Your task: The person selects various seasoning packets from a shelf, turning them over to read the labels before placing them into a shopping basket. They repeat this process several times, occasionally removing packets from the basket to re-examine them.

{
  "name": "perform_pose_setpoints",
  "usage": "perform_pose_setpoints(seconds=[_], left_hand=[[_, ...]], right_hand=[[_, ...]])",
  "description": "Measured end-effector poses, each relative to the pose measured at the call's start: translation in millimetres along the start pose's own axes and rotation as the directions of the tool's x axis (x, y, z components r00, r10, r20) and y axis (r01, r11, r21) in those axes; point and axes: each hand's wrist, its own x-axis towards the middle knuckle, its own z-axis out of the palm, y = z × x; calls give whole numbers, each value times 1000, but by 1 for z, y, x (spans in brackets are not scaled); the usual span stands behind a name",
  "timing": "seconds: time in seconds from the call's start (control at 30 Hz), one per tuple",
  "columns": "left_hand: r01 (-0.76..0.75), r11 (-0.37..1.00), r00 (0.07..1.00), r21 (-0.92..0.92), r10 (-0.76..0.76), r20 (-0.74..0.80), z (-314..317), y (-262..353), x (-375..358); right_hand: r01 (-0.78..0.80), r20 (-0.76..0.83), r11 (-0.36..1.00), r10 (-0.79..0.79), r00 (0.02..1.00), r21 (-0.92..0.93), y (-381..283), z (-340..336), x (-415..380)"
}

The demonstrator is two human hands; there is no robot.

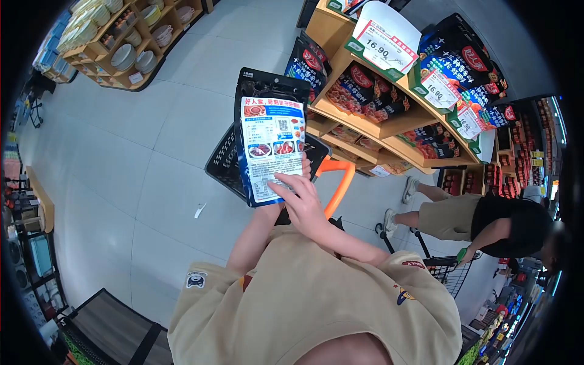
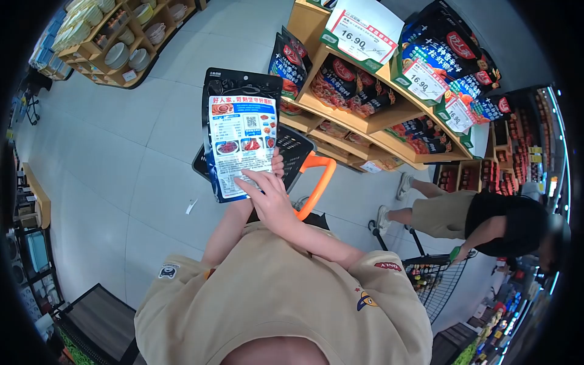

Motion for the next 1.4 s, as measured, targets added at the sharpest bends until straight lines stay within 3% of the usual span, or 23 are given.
perform_pose_setpoints(seconds=[0.03,0.1,0.13,0.17,0.23,0.3,0.33,0.37,0.43,0.47,0.5,0.57,0.63,0.7,0.77,0.83,0.9,0.97,1.03,1.17,1.23,1.37,1.4], left_hand=[[-201,972,940,120,226,-256,33,-3,-14],[-359,867,874,345,442,-203,-4,9,-28],[-294,875,852,385,422,-309,1,13,-33],[-266,818,731,509,516,-447,-16,19,-33],[-231,641,741,732,604,-294,-17,37,-31],[-167,329,568,929,803,-182,-13,38,-30],[-126,200,518,972,849,-108,-25,42,-34],[-120,198,521,973,847,-108,-29,43,-37],[91,-30,384,995,923,-7,-24,40,-41],[109,-86,348,990,936,43,-20,35,-42],[110,-90,352,990,935,46,-16,30,-42],[89,-122,347,989,934,84,-12,24,-44],[110,-177,355,978,926,127,-13,23,-46],[208,-218,362,953,923,132,-12,19,-49],[137,-249,392,959,902,179,-11,17,-48],[120,-228,399,966,902,164,-4,13,-46],[95,-202,441,975,886,140,-14,18,-48],[102,-181,473,978,874,112,-16,22,-52],[74,-165,494,983,863,108,-20,26,-53],[78,-154,513,985,853,92,-19,25,-55],[73,-132,513,988,855,76,0,13,-51],[131,-261,474,956,864,171,-2,0,-53],[138,-259,457,956,873,171,-6,-2,-55]], right_hand=[[-26,50,999,23,998,45,3,0,-2],[-75,91,988,63,994,137,5,-4,-6],[-128,139,965,98,985,228,6,-6,-9],[-133,137,964,104,985,230,6,-8,-10],[-207,239,908,124,963,365,7,-11,-15],[-307,290,859,197,937,409,11,-13,-21],[-402,347,801,260,901,444,13,-13,-23],[-491,405,734,315,858,470,15,-11,-26],[-495,323,726,379,867,478,28,3,-39],[-561,315,612,470,825,558,35,6,-41],[-607,317,484,553,771,631,40,8,-43],[-557,235,480,576,783,678,48,12,-47],[-605,240,386,669,704,696,60,12,-51],[-584,185,370,710,679,722,70,18,-58],[-612,225,319,729,646,723,81,27,-71],[-584,160,330,759,631,741,77,25,-70],[-605,142,469,704,696,644,83,31,-74],[-589,114,455,719,685,668,78,30,-73],[-667,159,548,701,696,504,75,22,-71],[-689,195,485,724,662,538,71,16,-74],[-631,161,480,704,691,610,72,11,-73],[-683,221,438,724,654,584,86,1,-78],[-653,180,510,695,696,560,93,1,-81]])
